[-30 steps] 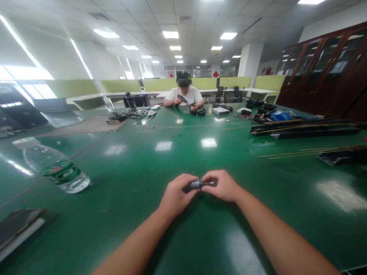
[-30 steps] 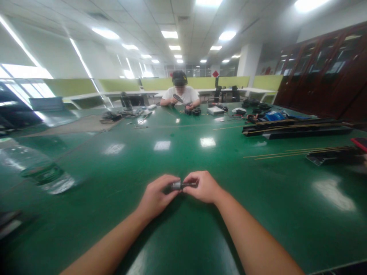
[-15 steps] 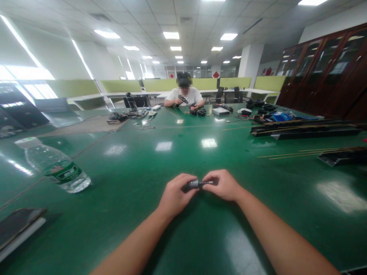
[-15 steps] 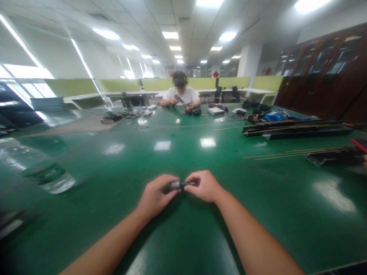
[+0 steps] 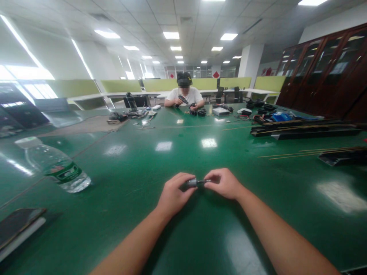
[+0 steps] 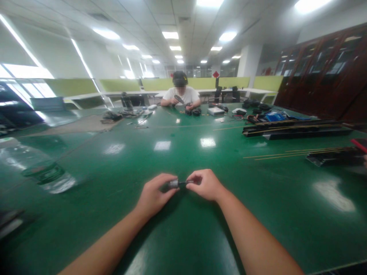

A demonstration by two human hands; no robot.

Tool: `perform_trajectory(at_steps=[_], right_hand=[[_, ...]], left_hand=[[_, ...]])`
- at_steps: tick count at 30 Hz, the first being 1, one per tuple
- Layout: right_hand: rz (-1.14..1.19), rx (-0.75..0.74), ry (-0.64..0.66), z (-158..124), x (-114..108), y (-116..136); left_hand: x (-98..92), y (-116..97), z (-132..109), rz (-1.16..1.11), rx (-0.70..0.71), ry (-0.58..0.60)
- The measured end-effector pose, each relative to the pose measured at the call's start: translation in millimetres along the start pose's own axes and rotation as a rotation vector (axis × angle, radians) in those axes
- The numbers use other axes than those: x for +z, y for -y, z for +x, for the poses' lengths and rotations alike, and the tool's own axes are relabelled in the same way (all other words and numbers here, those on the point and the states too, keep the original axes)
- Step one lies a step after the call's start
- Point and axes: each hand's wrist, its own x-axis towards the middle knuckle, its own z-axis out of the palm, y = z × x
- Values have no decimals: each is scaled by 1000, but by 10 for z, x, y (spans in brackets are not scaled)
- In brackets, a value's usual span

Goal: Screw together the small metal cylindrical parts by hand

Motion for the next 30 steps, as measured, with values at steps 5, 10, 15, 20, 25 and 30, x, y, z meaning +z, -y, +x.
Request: perform_trajectory(at_steps=[5, 10, 15, 20, 25, 30], right_hand=[[1, 7, -3, -2, -19, -9], [-27, 3, -28, -4, -43, -13], [-30, 13, -45, -5, -68, -10], [-37, 23, -71, -11, -126, -22], [-29, 43, -127, 4, -200, -117], [22, 64, -88, 26, -168, -187]], left_hand=[[-11, 0, 4, -3, 1, -10], [-18, 7, 4, 17, -1, -20], [-24, 16, 4, 14, -16, -25], [-40, 30, -3, 14, -43, -24], [-47, 68, 4, 44, -193, -121], [-272, 58, 67, -289, -502, -232]])
